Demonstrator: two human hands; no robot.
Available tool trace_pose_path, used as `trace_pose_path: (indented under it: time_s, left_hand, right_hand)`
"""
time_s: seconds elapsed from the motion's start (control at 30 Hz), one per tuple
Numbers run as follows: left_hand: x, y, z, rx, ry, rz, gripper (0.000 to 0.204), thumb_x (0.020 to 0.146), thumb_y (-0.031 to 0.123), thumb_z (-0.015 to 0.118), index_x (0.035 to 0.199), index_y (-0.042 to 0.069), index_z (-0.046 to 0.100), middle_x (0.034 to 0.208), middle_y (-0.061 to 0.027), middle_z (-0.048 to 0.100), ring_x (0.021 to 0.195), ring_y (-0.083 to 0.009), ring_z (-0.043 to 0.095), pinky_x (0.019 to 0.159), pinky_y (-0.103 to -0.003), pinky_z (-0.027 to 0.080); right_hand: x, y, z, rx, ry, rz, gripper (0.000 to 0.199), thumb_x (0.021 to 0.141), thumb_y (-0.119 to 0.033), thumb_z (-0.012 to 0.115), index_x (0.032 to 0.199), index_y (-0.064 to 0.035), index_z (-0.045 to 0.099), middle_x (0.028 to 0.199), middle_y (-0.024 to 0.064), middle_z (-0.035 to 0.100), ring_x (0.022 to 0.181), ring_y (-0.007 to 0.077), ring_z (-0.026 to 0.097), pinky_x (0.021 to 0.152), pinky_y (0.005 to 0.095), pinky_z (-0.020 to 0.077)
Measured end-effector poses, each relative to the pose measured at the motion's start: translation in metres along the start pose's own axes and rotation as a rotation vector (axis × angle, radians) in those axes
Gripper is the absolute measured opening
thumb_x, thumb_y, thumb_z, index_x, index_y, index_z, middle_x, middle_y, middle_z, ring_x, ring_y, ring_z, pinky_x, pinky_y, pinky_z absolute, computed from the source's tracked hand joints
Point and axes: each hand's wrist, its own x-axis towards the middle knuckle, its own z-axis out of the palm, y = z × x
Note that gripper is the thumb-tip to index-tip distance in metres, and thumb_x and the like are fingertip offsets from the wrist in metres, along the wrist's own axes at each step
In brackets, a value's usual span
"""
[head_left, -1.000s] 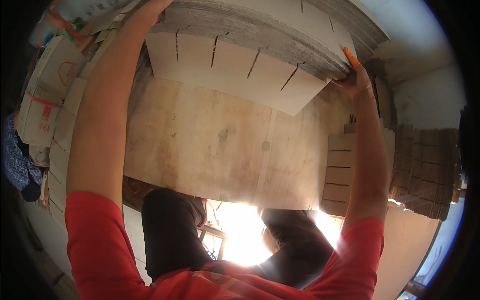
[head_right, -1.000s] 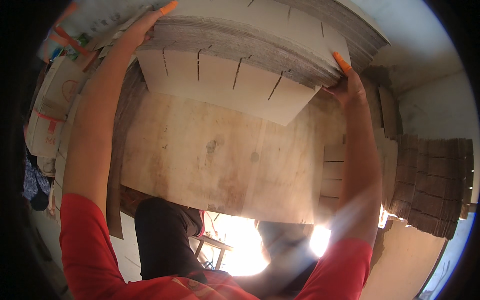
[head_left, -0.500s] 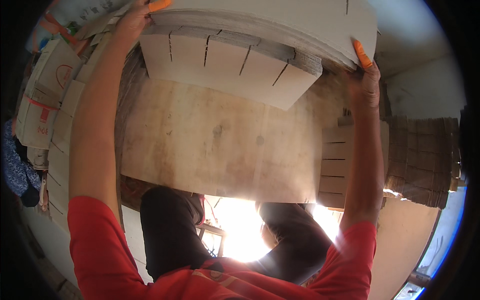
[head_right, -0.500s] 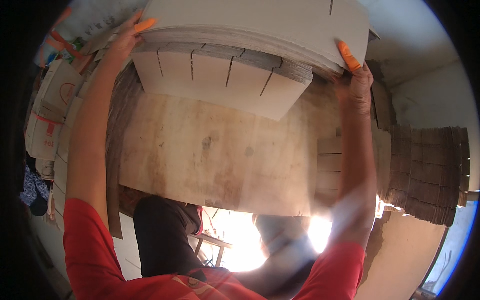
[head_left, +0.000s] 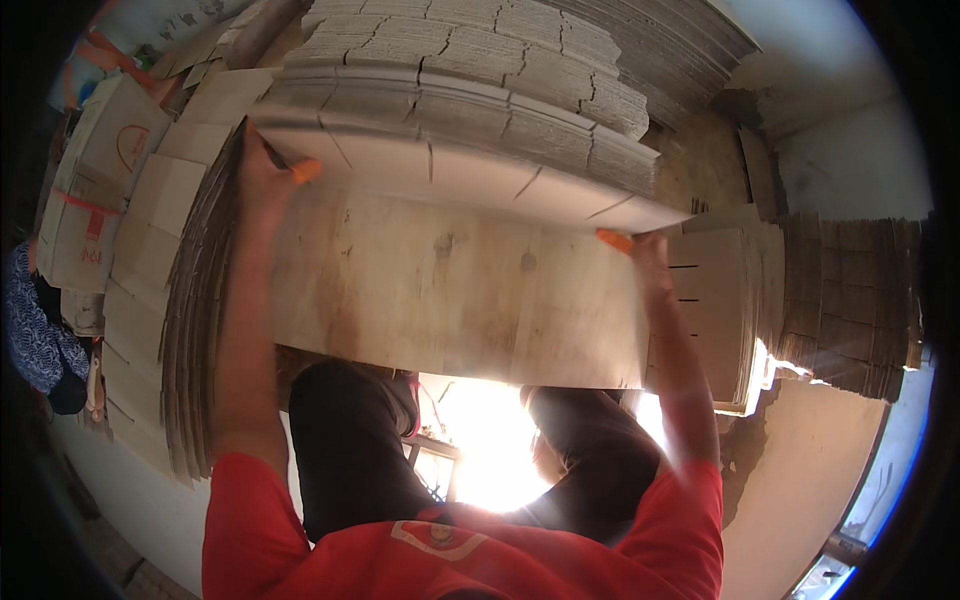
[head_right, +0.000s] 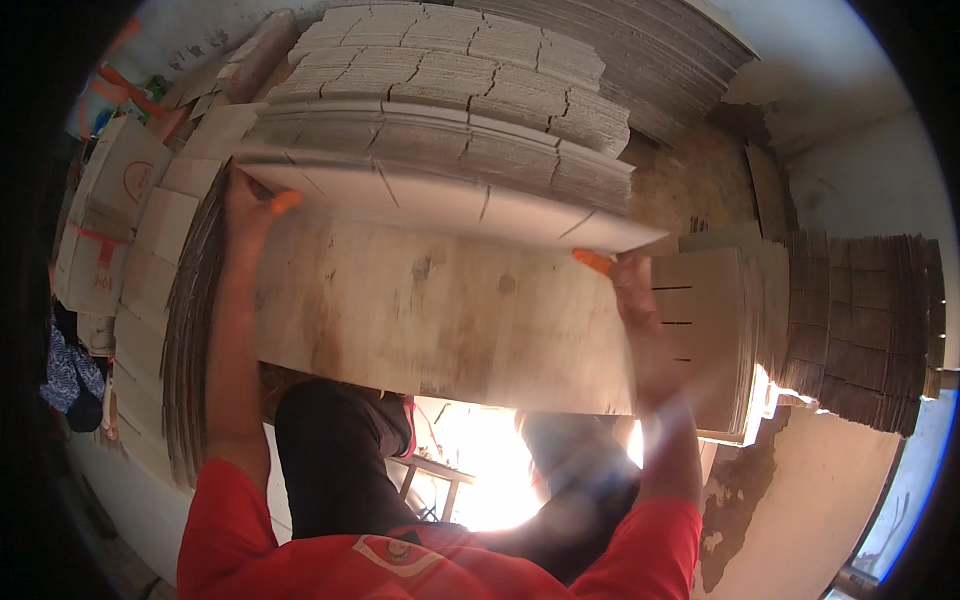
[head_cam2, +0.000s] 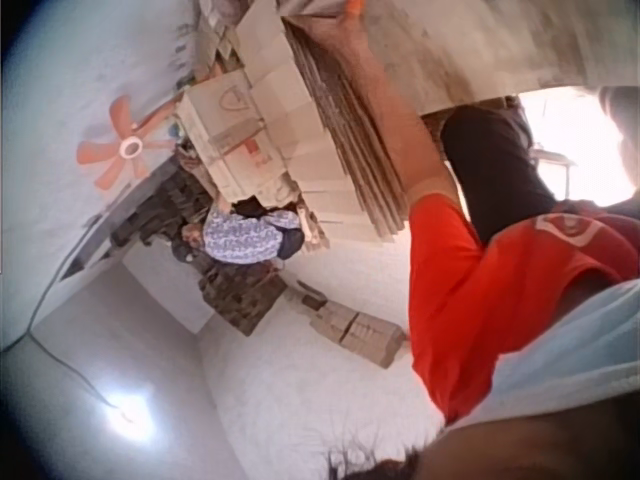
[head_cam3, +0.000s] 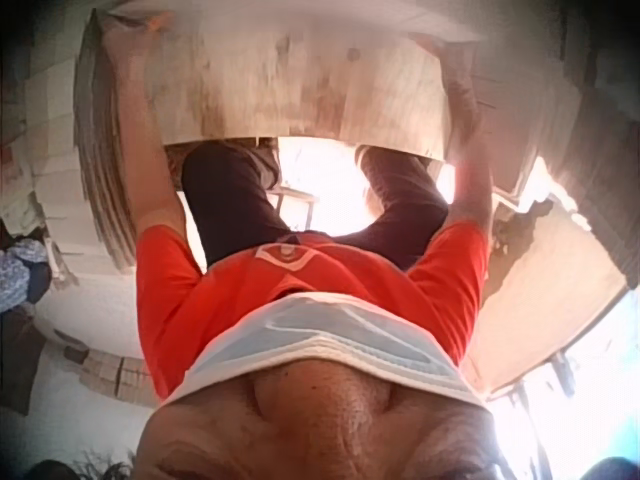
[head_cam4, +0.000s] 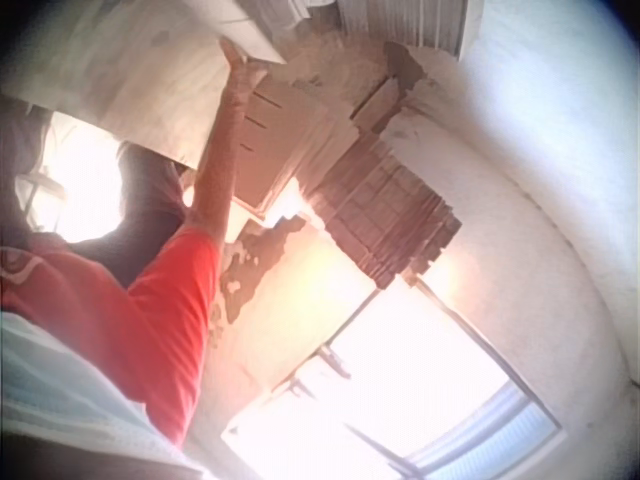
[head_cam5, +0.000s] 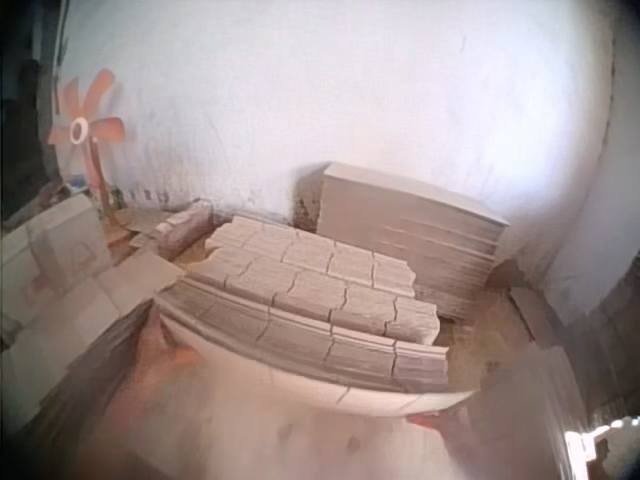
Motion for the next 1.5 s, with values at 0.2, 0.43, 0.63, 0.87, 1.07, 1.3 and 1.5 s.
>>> trace_pose_path:
  time_s: [0.2, 0.43, 0.63, 0.87, 1.07, 1.3, 1.5]
  left_hand:
    - [-0.033, -0.019, 0.038, 0.374, 0.326, 0.006, 0.092, 0.066, 0.003, 0.077, 0.141, -0.002, 0.025, 0.144, -0.02, 0.029, 0.134, -0.0311, 0.029, 0.11, -0.041, 0.025]
    - [-0.039, 0.043, 0.091, 0.781, -0.085, 0.76, 0.093, 0.068, 0.017, 0.079, 0.142, 0.002, 0.026, 0.147, -0.0148, 0.028, 0.136, -0.0323, 0.026, 0.109, -0.047, 0.023]
    - [-0.019, 0.036, 0.139, 0.96, -0.166, 0.74, 0.101, 0.064, 0.027, 0.079, 0.145, 0.007, 0.021, 0.15, -0.0094, 0.023, 0.138, -0.0339, 0.021, 0.11, -0.05, 0.022]
    - [-0.026, 0.059, 0.136, 0.883, -0.222, 0.717, 0.098, 0.066, 0.018, 0.079, 0.144, 0.007, 0.022, 0.148, -0.0117, 0.026, 0.137, -0.0325, 0.024, 0.11, -0.049, 0.023]
    - [-0.03, 0.079, 0.131, 0.698, -0.164, 0.843, 0.075, 0.07, 0.013, 0.076, 0.135, 0.005, 0.039, 0.134, -0.0126, 0.046, 0.124, -0.0307, 0.041, 0.103, -0.041, 0.035]
    - [-0.049, 0.104, 0.173, 0.48, -0.155, 0.807, 0.044, 0.071, 0.006, 0.074, 0.111, 0.004, 0.058, 0.107, -0.0093, 0.062, 0.1, -0.0288, 0.054, 0.088, -0.038, 0.044]
    - [-0.048, 0.113, 0.17, 0.458, -0.173, 0.802, 0.043, 0.067, 0.009, 0.076, 0.106, 0.005, 0.059, 0.101, -0.0089, 0.064, 0.095, -0.0291, 0.055, 0.084, -0.039, 0.046]
  right_hand:
    - [0.003, 0.016, 0.007, -0.586, 0.055, 0.199, 0.06, 0.071, -0.017, 0.081, 0.122, -0.0012, 0.054, 0.116, 0.007, 0.061, 0.107, 0.0187, 0.054, 0.087, 0.0312, 0.0461]
    - [0.0, 0.009, 0.002, -0.403, 0.115, -0.02, 0.067, 0.067, -0.026, 0.084, 0.117, 0.0041, 0.05, 0.112, 0.0122, 0.061, 0.103, 0.016, 0.056, 0.084, 0.0326, 0.0461]
    - [0.032, 0.006, 0.01, -0.612, 0.109, 0.004, 0.082, 0.061, -0.039, 0.086, 0.118, 0.0076, 0.051, 0.111, 0.0202, 0.062, 0.102, 0.0243, 0.06, 0.086, 0.033, 0.046]
    - [-0.016, -0.018, -0.018, -1.027, 0.21, -0.167, 0.076, 0.069, -0.029, 0.081, 0.13, -0.0014, 0.045, 0.117, 0.0206, 0.059, 0.11, 0.0378, 0.055, 0.09, 0.0383, 0.0453]
    - [-0.15, -0.053, -0.11, -1.842, 0.642, -0.34, 0.067, 0.077, -0.031, 0.07, 0.136, -0.0142, 0.042, 0.123, 0.0101, 0.051, 0.113, 0.0281, 0.047, 0.09, 0.0442, 0.0399]
    - [-0.183, -0.052, -0.155, -1.731, 0.616, 0.098, 0.042, 0.078, -0.034, 0.066, 0.112, -0.0106, 0.056, 0.105, 0.013, 0.057, 0.101, 0.0314, 0.053, 0.083, 0.0444, 0.0438]
    - [-0.176, -0.077, -0.16, -1.299, 0.719, 0.028, 0.037, 0.076, -0.039, 0.069, 0.09, -0.0053, 0.061, 0.082, 0.0146, 0.066, 0.077, 0.0364, 0.059, 0.068, 0.0429, 0.044]
